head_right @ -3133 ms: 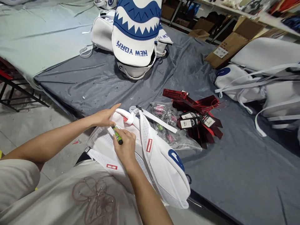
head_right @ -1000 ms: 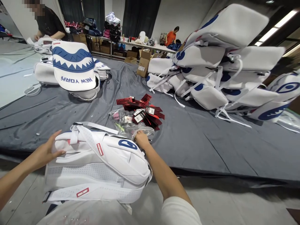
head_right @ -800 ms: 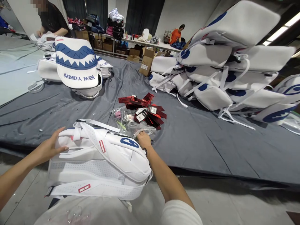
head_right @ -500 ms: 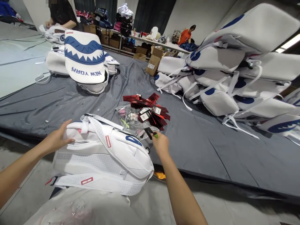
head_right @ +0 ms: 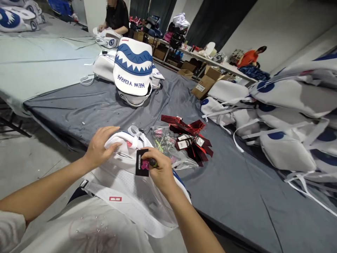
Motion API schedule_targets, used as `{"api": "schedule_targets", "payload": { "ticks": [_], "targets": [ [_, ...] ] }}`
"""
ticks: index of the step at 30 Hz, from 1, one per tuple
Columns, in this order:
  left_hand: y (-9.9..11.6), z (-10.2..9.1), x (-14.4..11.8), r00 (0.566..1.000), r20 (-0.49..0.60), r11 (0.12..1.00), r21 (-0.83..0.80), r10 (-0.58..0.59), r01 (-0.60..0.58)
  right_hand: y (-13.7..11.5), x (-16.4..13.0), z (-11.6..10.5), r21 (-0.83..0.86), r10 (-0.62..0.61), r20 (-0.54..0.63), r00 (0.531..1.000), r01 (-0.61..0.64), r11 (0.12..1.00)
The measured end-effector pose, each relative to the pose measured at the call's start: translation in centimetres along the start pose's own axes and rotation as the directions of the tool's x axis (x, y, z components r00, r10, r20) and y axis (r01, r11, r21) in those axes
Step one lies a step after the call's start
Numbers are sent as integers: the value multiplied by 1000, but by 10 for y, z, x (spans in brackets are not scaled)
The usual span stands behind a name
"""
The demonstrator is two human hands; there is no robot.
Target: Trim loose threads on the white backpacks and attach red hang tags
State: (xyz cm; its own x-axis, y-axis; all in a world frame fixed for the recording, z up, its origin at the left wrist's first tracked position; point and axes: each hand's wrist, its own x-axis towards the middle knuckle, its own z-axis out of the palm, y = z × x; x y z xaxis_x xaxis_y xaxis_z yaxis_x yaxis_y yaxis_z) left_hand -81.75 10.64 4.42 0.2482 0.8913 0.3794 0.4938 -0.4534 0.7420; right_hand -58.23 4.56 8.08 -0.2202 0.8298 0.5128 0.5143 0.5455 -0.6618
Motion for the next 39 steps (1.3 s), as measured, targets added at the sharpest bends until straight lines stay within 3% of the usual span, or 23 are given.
{"api": "schedule_targets", "payload": {
  "ticks": [1,3,5,6,9,12,16,20,23,25,28,31,34,39],
  "targets": [
    [5,2,-6,999,40,983,-179,-20,27,-1,1,5,42,-11,48,999,9,999],
    [13,7,-14,963,260,858,-476,-76,196,-5,1,14,96,-45,138,989,32,995],
    [18,12,-20,900,425,736,-580,-92,349,-9,0,21,115,-31,202,979,8,993],
    [18,13,-22,895,434,725,-583,-104,367,-11,-1,23,112,6,207,978,-30,993],
    [15,12,-27,960,257,822,-519,-113,236,-13,-5,23,61,125,127,984,-134,989],
    [10,10,-31,997,75,889,-453,-33,64,-12,-5,19,-38,69,165,984,-64,997],
    [5,13,-37,992,22,902,-420,121,-101,-12,-4,20,-236,-65,214,975,116,965],
    [0,19,-43,977,-29,907,-366,213,-208,-13,-5,25,-339,-108,194,975,170,925],
    [-8,18,-49,974,-58,914,-336,220,-226,-8,-7,27,-330,-100,210,973,166,929],
    [-20,15,-53,981,-104,947,-263,164,-186,-2,-7,27,-342,-44,167,985,100,934],
    [-47,10,-59,985,-173,998,-59,-25,15,5,0,31,-438,139,129,982,-70,896],
    [-73,13,-66,974,-38,975,20,-223,223,1,14,42,-602,341,270,900,-118,789],
    [-85,20,-72,953,125,958,-38,-277,283,-9,29,54,-731,486,371,791,-73,678],
    [-81,24,-74,953,117,950,-111,-279,292,-9,44,74,-768,565,544,620,97,633]
  ]
}}
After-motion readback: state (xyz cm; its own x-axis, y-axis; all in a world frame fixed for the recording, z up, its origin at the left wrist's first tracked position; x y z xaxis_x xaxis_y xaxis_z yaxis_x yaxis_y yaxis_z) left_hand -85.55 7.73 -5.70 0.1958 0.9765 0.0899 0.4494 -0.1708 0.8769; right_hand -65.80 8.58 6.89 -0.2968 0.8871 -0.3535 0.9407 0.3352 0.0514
